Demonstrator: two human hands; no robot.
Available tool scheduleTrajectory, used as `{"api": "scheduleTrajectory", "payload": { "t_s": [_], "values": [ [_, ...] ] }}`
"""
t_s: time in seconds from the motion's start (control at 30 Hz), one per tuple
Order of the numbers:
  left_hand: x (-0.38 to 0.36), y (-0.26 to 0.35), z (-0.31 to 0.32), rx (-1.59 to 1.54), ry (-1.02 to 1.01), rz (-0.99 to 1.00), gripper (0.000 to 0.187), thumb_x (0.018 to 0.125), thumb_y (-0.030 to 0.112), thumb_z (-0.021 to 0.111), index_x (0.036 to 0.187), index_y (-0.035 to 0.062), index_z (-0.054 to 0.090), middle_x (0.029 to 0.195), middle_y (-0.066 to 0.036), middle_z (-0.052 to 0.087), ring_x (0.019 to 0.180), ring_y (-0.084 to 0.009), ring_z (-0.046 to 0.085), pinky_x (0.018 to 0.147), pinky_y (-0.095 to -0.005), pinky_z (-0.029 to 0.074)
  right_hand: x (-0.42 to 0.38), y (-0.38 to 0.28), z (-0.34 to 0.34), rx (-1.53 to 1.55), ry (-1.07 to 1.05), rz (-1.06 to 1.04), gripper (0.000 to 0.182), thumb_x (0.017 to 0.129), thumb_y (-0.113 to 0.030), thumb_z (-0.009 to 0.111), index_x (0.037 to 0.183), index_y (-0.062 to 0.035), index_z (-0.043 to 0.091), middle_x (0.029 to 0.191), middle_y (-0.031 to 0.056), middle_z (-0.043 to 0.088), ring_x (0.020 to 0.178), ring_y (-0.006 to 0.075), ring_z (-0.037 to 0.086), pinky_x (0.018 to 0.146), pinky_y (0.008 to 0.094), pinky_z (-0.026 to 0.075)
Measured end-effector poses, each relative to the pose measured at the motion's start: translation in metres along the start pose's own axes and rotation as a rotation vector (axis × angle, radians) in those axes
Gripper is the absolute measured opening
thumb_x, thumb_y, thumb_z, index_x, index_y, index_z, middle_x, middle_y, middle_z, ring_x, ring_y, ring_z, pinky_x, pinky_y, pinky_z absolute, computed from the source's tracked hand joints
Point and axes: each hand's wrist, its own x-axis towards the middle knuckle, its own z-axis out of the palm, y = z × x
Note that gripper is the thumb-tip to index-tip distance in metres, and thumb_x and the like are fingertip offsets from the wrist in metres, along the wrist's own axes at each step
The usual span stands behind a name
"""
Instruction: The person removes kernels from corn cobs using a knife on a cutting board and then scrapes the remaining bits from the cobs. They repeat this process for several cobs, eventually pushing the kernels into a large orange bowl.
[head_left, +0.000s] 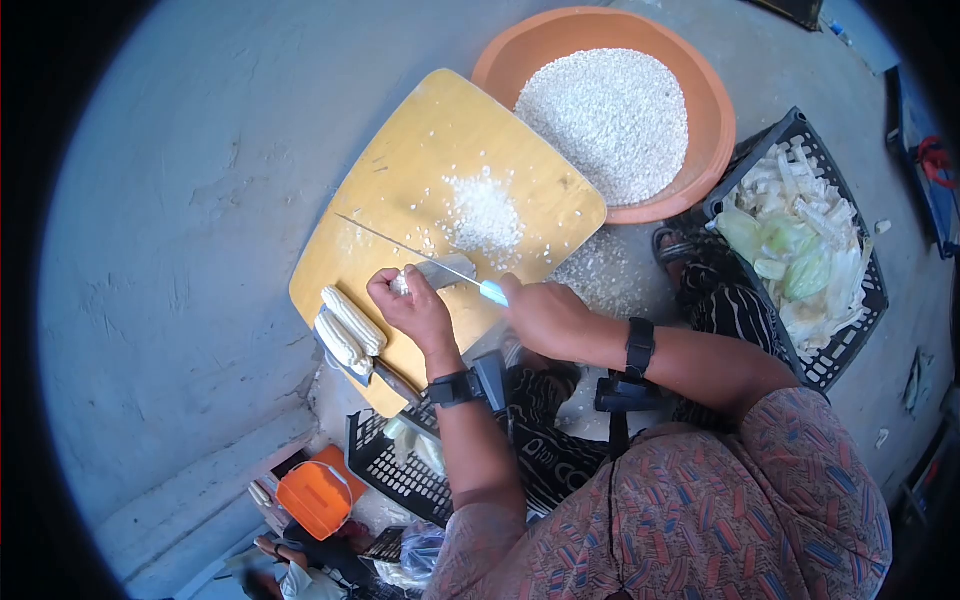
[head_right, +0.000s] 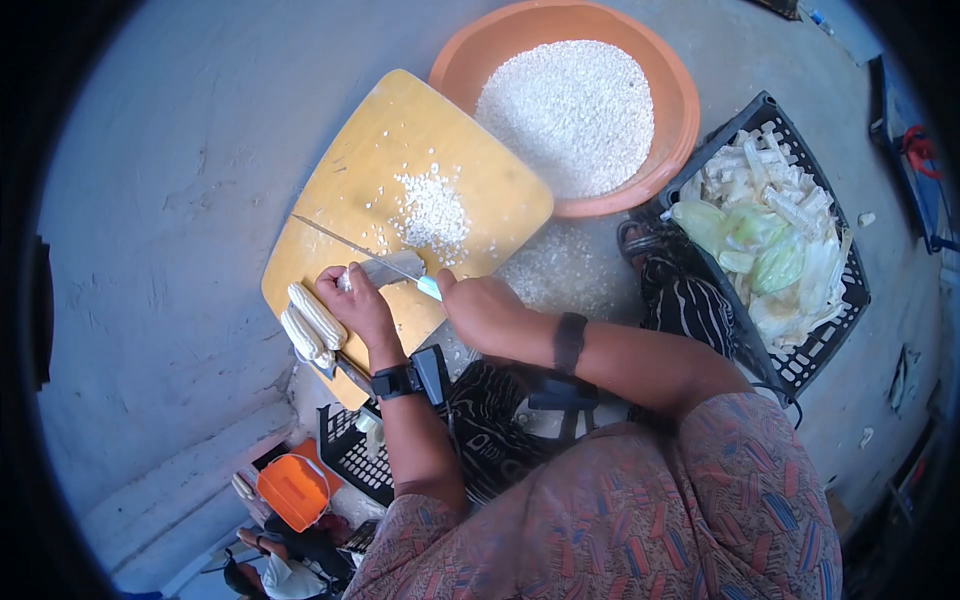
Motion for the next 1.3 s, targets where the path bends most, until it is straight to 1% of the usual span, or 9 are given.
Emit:
{"api": "scheduleTrajectory", "payload": {
  "t_s": [0.07,0.33,0.47,0.87,1.03,1.07,1.2,1.27,1.3],
  "values": [
    [0.000,0.002,0.002,0.109,0.015,0.049,0.014,0.083,0.007,0.055,0.089,-0.0009,0.045,0.083,-0.010,0.046,0.077,-0.0203,0.046,0.070,-0.0315,0.040,-0.009,0.003,0.000,0.002,0.088,-0.081,0.019,0.086,-0.011,0.045,0.094,0.0064,0.045,0.061,0.0201,0.057,0.060,0.0376,0.060,0.053,0.0462,0.045],
    [-0.004,0.008,0.006,0.367,0.027,0.192,0.017,0.090,0.013,0.043,0.088,-0.0031,0.046,0.086,-0.016,0.048,0.080,-0.0305,0.048,0.072,-0.0406,0.039,-0.050,0.006,-0.027,0.040,0.005,-0.091,0.020,0.086,-0.013,0.048,0.094,0.0048,0.044,0.065,0.0201,0.059,0.063,0.0390,0.059,0.057,0.0477,0.044],
    [-0.006,0.004,0.008,0.355,0.035,0.247,0.015,0.090,0.012,0.042,0.086,-0.0028,0.045,0.085,-0.017,0.047,0.079,-0.0309,0.047,0.073,-0.0409,0.038,-0.055,0.012,-0.026,0.058,-0.014,-0.079,0.024,0.086,-0.015,0.050,0.095,0.0049,0.042,0.063,0.0252,0.056,0.062,0.0440,0.056,0.057,0.0512,0.044],
    [-0.008,-0.005,0.009,0.308,0.025,0.251,0.007,0.084,0.006,0.042,0.083,-0.0005,0.043,0.081,-0.015,0.045,0.077,-0.0304,0.045,0.072,-0.0392,0.038,-0.013,0.005,-0.011,0.046,0.013,-0.050,0.019,0.082,-0.010,0.048,0.095,0.0050,0.044,0.065,0.0230,0.058,0.063,0.0417,0.059,0.056,0.0491,0.045],
    [-0.023,0.017,0.024,0.340,-0.046,0.587,0.007,0.081,0.005,0.047,0.082,-0.0004,0.043,0.080,-0.015,0.046,0.077,-0.0319,0.045,0.071,-0.0413,0.037,0.020,0.014,0.002,-0.076,0.105,-0.065,0.018,0.080,-0.005,0.047,0.095,0.0051,0.046,0.065,0.0199,0.060,0.064,0.0373,0.062,0.056,0.0444,0.048],
    [-0.024,0.018,0.026,0.327,-0.043,0.578,0.008,0.080,0.006,0.049,0.082,0.0000,0.044,0.080,-0.015,0.046,0.078,-0.0327,0.045,0.071,-0.0421,0.037,0.024,0.016,0.006,-0.127,0.138,-0.076,0.018,0.080,-0.003,0.045,0.095,0.0051,0.047,0.063,0.0165,0.061,0.064,0.0339,0.063,0.054,0.0411,0.049],
    [-0.015,0.010,0.023,0.314,0.014,0.438,0.007,0.081,0.007,0.048,0.080,0.0002,0.046,0.081,-0.015,0.047,0.079,-0.0322,0.046,0.072,-0.0417,0.038,0.020,0.011,0.003,-0.159,0.122,-0.070,0.019,0.080,-0.004,0.046,0.097,0.0056,0.047,0.063,0.0158,0.061,0.063,0.0338,0.063,0.053,0.0408,0.048],
    [-0.010,0.010,0.019,0.326,0.050,0.356,0.007,0.081,0.007,0.048,0.080,0.0000,0.046,0.081,-0.015,0.048,0.078,-0.0315,0.046,0.072,-0.0412,0.038,0.006,0.002,-0.009,-0.002,0.000,0.017,0.019,0.081,-0.008,0.047,0.096,0.0045,0.044,0.070,0.0250,0.059,0.069,0.0409,0.061,0.060,0.0480,0.047],
    [-0.008,0.010,0.017,0.335,0.087,0.272,0.007,0.081,0.006,0.047,0.080,-0.0003,0.047,0.081,-0.014,0.048,0.078,-0.0307,0.047,0.071,-0.0406,0.039,-0.003,0.002,-0.012,-0.001,-0.003,0.020,0.019,0.081,-0.008,0.047,0.096,0.0045,0.044,0.070,0.0250,0.059,0.069,0.0409,0.061,0.060,0.0480,0.047]
  ]
}}
